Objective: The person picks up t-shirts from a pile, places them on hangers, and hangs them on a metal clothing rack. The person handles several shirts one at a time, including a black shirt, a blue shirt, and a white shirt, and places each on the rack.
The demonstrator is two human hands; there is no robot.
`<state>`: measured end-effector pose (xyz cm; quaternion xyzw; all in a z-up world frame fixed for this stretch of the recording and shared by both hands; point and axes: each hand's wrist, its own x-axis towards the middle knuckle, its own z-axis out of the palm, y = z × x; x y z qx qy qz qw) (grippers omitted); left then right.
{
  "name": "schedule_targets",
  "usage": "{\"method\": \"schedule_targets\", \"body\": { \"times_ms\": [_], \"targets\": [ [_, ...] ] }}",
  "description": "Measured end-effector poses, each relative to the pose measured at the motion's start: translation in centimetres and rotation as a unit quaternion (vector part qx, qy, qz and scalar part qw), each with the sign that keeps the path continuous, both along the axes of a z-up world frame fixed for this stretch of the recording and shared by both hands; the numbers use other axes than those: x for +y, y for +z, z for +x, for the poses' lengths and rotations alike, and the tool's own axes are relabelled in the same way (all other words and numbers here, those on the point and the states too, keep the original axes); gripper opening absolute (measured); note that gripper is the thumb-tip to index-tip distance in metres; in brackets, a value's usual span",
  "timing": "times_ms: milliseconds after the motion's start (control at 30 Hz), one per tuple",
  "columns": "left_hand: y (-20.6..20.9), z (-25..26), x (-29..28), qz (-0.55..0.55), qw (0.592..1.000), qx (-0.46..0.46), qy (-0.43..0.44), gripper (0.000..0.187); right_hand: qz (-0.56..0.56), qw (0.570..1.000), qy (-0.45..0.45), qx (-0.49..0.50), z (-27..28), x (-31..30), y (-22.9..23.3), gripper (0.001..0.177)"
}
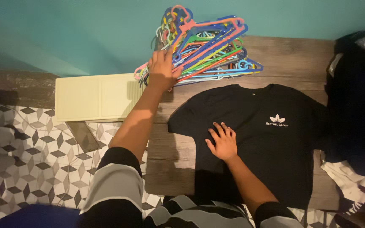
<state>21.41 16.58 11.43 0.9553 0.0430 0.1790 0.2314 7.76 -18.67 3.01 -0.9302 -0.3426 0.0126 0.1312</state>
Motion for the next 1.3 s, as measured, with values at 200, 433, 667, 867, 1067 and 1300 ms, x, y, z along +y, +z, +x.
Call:
{"method": "schedule_targets", "body": {
  "times_ms": [200,433,667,867,1067,1300],
  "targets": [
    [0.6,-2.3,-0.6,-0.004,0.996,-0.079,-0.038,0.075,-0.012,1.000,-0.001,-0.004,0.1,0.4,0.2,0.048],
    [1.0,-11.6,-6.9,-0.046,0.983,-0.128,-0.121,0.077,0.150,0.985,-0.038,0.074,0.6,-1.2,-1.1,0.047],
    [0.0,-18.8,-11.4,-0.058,0.987,-0.005,-0.149,0.066,0.617,0.633,-0.357,0.302,5.3,-10.1,-0.4,0.043],
    [-1.6,-20.5,-13.9,-0.048,0.982,0.004,-0.181,0.062,0.349,0.874,-0.338,0.001,7.5,-15.2,6.7,0.040],
    [-2.5,-18.6,-19.3,0.003,0.968,0.019,-0.251,0.061,0.059,0.991,-0.106,-0.046,6.7,-10.7,11.2,0.066],
    [-3.1,-15.6,-25.9,0.013,0.965,0.035,-0.261,0.061,0.000,0.994,-0.095,0.047,8.7,-11.8,10.6,0.075]
  ]
}}
